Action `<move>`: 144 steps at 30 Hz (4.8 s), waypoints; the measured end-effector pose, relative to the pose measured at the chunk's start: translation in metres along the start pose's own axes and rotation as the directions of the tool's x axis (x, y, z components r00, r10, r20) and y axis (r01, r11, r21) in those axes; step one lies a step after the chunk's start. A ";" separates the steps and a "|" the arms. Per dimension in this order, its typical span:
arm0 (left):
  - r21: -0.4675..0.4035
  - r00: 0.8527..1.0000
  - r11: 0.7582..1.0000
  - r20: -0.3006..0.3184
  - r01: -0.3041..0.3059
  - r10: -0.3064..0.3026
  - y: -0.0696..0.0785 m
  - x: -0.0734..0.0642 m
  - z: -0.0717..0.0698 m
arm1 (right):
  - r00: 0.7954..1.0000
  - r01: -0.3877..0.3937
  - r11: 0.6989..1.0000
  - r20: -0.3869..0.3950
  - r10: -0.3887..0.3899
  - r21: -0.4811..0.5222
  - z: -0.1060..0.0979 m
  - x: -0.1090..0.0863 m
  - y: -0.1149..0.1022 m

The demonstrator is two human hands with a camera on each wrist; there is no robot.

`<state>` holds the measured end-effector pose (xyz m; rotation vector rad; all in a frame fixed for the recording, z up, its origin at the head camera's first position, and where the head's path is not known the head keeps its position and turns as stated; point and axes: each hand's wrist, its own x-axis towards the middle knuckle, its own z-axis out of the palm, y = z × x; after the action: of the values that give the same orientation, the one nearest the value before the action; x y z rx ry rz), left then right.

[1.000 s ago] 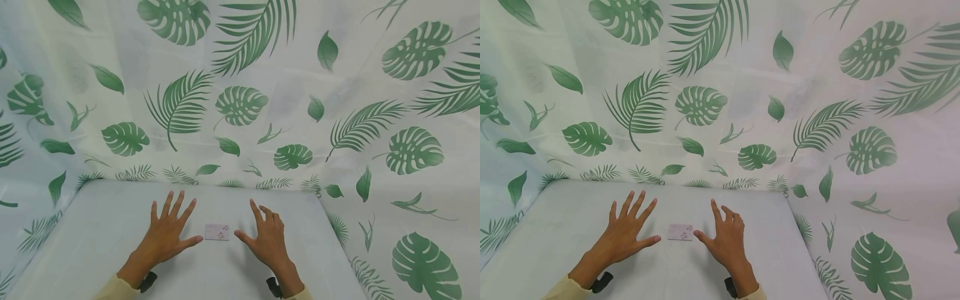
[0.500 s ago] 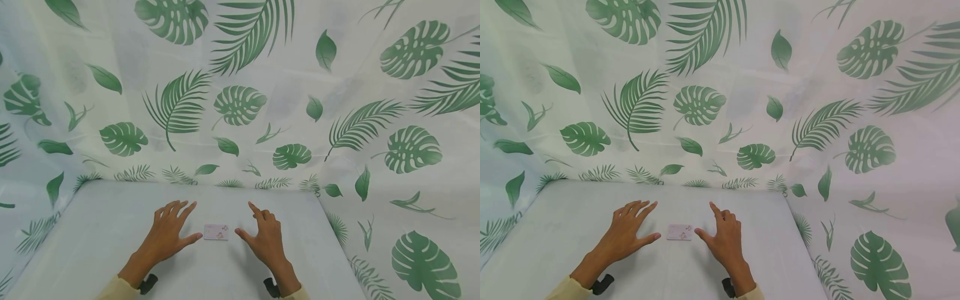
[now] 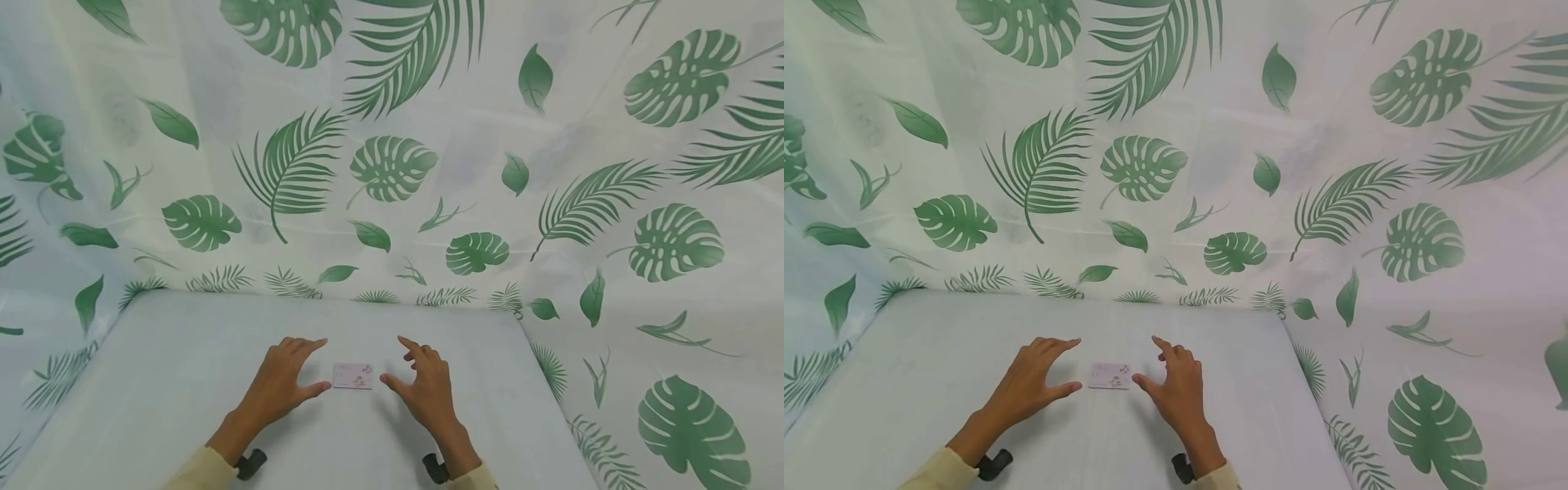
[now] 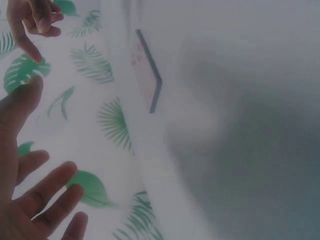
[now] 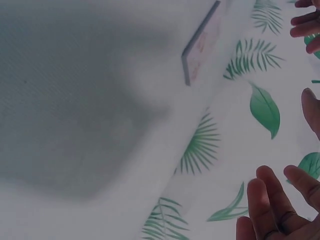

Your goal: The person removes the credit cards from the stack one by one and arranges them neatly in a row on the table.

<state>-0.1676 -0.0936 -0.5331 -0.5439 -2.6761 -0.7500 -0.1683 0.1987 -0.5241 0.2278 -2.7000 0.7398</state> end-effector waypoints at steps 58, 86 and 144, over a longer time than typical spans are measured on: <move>-0.034 0.988 0.997 0.140 0.074 -0.069 -0.022 0.020 0.079 | 0.935 -0.151 0.985 0.335 0.116 0.080 0.068 0.013 0.005; -0.019 0.988 0.999 0.151 0.036 -0.033 -0.021 0.021 0.046 | 0.953 -0.111 0.982 0.297 0.062 0.151 0.062 0.012 -0.009; 0.066 0.995 0.998 0.102 -0.018 0.011 -0.052 -0.036 -0.015 | 0.957 0.147 0.974 0.223 -0.183 0.170 0.087 -0.012 -0.066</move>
<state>-0.1561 -0.1530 -0.5573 -0.5986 -2.7760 -0.6431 -0.1653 0.0980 -0.5685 0.6093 -2.8004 0.9202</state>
